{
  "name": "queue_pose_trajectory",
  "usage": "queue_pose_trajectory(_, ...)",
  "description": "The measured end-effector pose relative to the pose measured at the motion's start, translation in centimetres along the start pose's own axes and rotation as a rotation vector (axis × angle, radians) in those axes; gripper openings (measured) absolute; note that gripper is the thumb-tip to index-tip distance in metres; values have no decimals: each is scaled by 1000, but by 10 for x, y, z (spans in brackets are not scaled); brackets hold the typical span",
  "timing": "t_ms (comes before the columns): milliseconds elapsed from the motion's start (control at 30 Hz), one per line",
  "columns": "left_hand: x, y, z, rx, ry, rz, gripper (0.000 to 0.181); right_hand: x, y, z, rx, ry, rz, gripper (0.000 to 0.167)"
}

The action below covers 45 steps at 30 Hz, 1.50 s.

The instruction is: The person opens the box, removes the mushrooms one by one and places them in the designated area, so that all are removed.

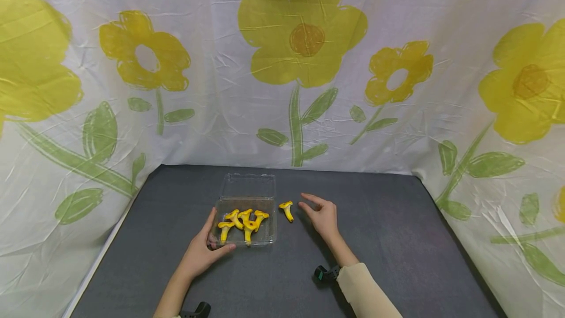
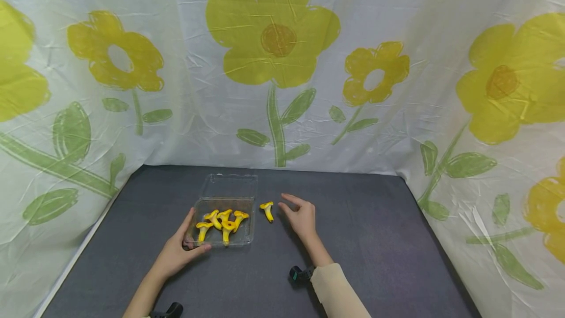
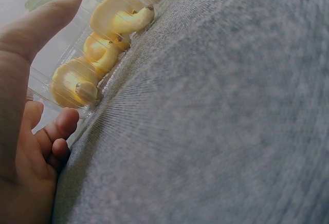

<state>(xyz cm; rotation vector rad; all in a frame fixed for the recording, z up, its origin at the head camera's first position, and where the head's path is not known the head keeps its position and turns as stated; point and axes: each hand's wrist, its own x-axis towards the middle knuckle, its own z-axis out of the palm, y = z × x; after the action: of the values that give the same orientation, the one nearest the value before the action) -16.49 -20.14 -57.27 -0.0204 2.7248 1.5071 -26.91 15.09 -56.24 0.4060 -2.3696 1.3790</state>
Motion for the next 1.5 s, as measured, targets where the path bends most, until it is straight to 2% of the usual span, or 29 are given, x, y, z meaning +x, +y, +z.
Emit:
queue_pose_trajectory(300,0,-1,0,0,-5,-6,124,6,-15,0,-10,15,-88,31)
queue_pose_trajectory(633,2,-1,1,5,-4,-9,125,13,-39,4,-4,-18,-109,28)
queue_pose_trajectory(900,2,-2,1,-2,-5,-9,125,14,-52,10,49,-70,-104,32)
queue_pose_trajectory(1267,3,-3,1,-5,-9,-4,125,10,-62,26,116,-121,-145,33)
queue_pose_trajectory(1500,2,-3,-1,-4,-8,-3,125,7,-66,38,117,-133,-171,31)
